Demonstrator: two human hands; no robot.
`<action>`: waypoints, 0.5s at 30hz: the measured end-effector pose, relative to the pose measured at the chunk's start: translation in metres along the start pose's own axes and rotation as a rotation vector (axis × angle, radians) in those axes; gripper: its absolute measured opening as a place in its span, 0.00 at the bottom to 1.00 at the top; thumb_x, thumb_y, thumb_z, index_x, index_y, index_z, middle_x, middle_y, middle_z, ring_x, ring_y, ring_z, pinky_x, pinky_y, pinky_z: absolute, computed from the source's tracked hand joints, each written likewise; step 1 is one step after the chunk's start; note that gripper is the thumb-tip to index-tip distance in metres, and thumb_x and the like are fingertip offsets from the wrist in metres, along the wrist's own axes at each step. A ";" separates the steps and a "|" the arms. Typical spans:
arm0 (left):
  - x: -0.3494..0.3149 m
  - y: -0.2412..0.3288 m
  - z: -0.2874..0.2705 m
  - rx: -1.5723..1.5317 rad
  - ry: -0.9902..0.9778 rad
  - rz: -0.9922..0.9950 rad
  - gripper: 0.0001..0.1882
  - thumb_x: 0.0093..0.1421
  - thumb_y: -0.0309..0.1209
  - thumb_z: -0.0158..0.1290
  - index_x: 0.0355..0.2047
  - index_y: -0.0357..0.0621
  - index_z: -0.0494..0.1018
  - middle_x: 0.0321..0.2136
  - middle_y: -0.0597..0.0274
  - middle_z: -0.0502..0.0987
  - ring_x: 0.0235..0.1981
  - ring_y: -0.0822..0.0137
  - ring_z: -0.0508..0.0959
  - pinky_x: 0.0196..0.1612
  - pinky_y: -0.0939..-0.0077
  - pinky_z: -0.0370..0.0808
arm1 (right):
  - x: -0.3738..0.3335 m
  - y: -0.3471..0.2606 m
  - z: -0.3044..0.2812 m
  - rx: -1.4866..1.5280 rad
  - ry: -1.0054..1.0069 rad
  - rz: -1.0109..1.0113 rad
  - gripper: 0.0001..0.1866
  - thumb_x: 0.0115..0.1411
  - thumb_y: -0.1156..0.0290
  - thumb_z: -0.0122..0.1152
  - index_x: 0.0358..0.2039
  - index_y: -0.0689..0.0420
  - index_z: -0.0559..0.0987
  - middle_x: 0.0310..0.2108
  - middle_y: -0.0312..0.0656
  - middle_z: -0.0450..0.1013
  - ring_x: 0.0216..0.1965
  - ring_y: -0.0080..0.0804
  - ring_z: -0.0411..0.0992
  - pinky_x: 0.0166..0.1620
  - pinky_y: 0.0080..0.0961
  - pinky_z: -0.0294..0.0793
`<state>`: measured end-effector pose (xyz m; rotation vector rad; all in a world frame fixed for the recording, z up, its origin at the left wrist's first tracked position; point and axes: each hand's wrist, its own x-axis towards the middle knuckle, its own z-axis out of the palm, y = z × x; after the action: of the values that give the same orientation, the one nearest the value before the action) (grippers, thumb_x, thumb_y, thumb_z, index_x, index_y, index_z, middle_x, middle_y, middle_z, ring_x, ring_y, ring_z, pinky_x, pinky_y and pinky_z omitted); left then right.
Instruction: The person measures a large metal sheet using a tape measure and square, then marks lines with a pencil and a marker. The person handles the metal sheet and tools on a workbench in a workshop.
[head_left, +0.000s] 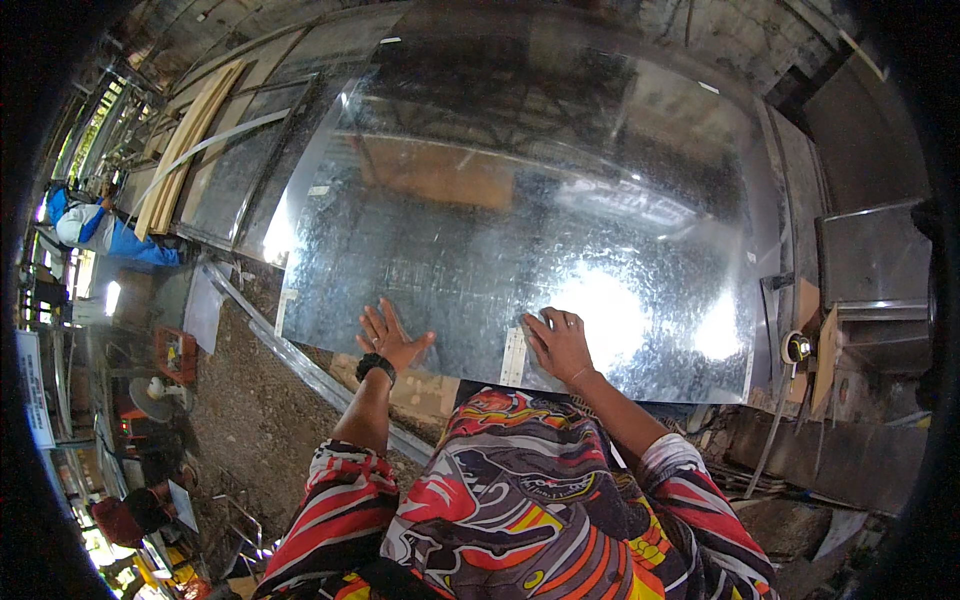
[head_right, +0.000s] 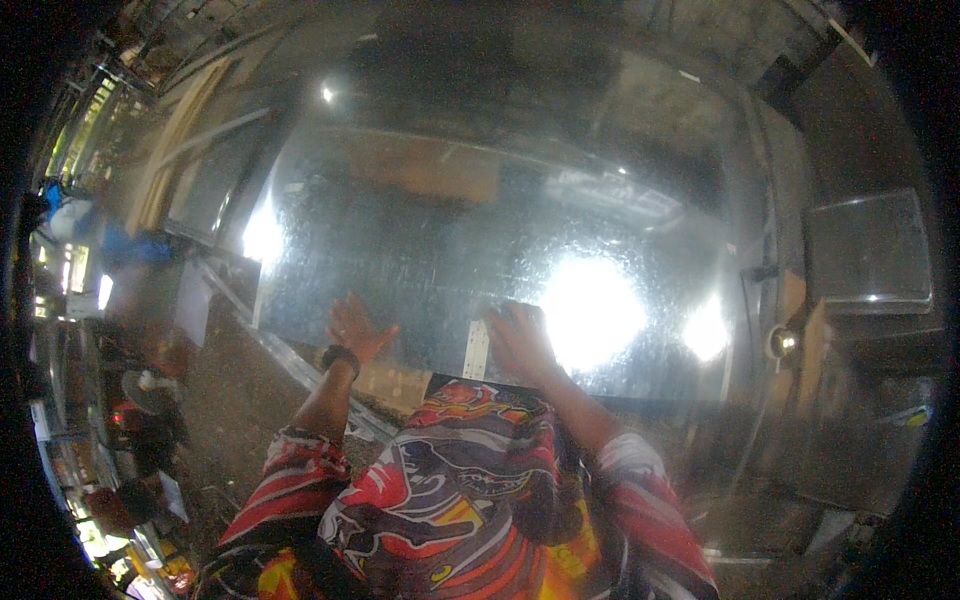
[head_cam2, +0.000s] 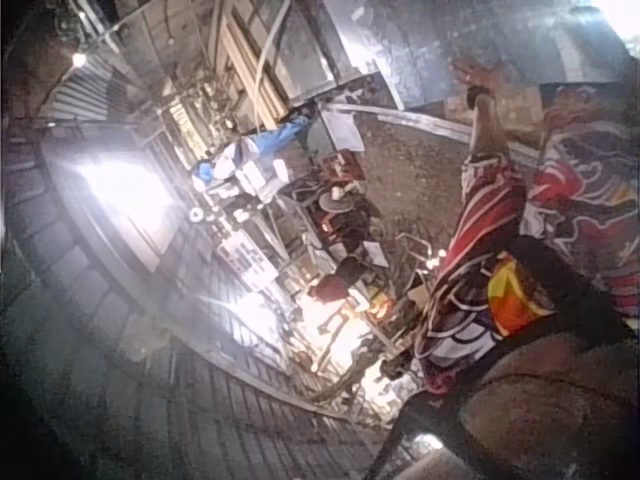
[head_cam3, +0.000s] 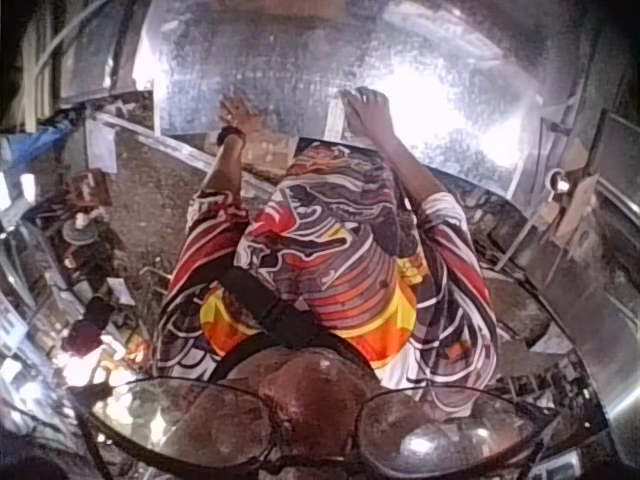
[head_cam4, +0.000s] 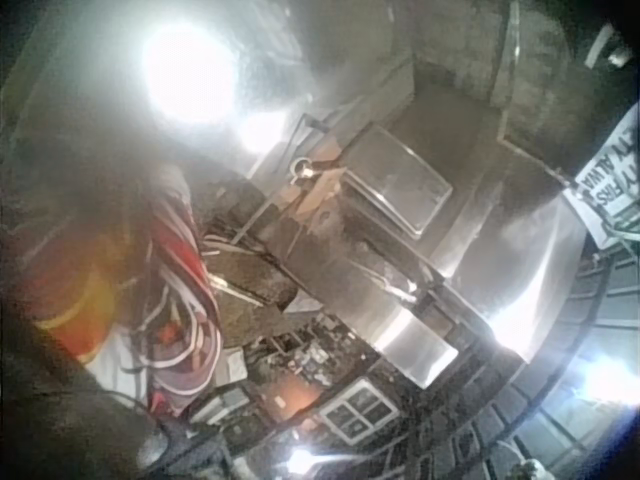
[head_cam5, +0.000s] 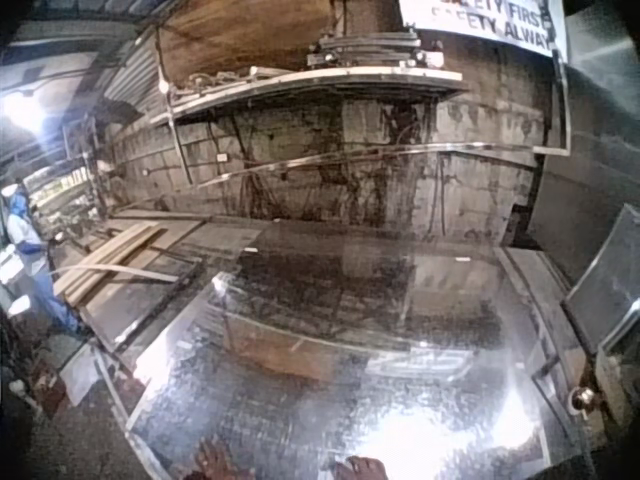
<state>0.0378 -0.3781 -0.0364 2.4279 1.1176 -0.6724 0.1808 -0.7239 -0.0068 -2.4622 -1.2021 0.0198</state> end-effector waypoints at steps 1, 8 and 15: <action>-0.001 0.000 0.000 0.000 -0.003 0.005 0.79 0.45 0.79 0.57 0.76 0.53 0.19 0.75 0.37 0.19 0.76 0.41 0.18 0.70 0.30 0.21 | 0.003 0.001 0.002 0.013 0.029 -0.035 0.23 0.66 0.63 0.60 0.61 0.46 0.76 0.54 0.46 0.71 0.54 0.47 0.68 0.59 0.46 0.65; 0.019 -0.013 0.025 0.054 0.064 0.016 0.79 0.45 0.79 0.57 0.76 0.54 0.18 0.75 0.38 0.20 0.76 0.40 0.19 0.71 0.31 0.24 | 0.027 0.012 0.025 0.122 -0.021 -0.017 0.12 0.58 0.71 0.63 0.43 0.50 0.85 0.43 0.39 0.73 0.49 0.41 0.71 0.55 0.43 0.67; -0.003 0.006 -0.011 -0.007 -0.046 0.015 0.79 0.45 0.79 0.58 0.76 0.54 0.19 0.76 0.39 0.19 0.76 0.41 0.19 0.71 0.30 0.23 | 0.031 0.012 0.036 0.044 -0.026 -0.009 0.07 0.58 0.67 0.60 0.36 0.47 0.84 0.42 0.38 0.75 0.49 0.40 0.72 0.53 0.42 0.69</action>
<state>0.0437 -0.3784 -0.0246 2.3995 1.0814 -0.7149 0.2028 -0.6947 -0.0393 -2.4257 -1.2108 0.0745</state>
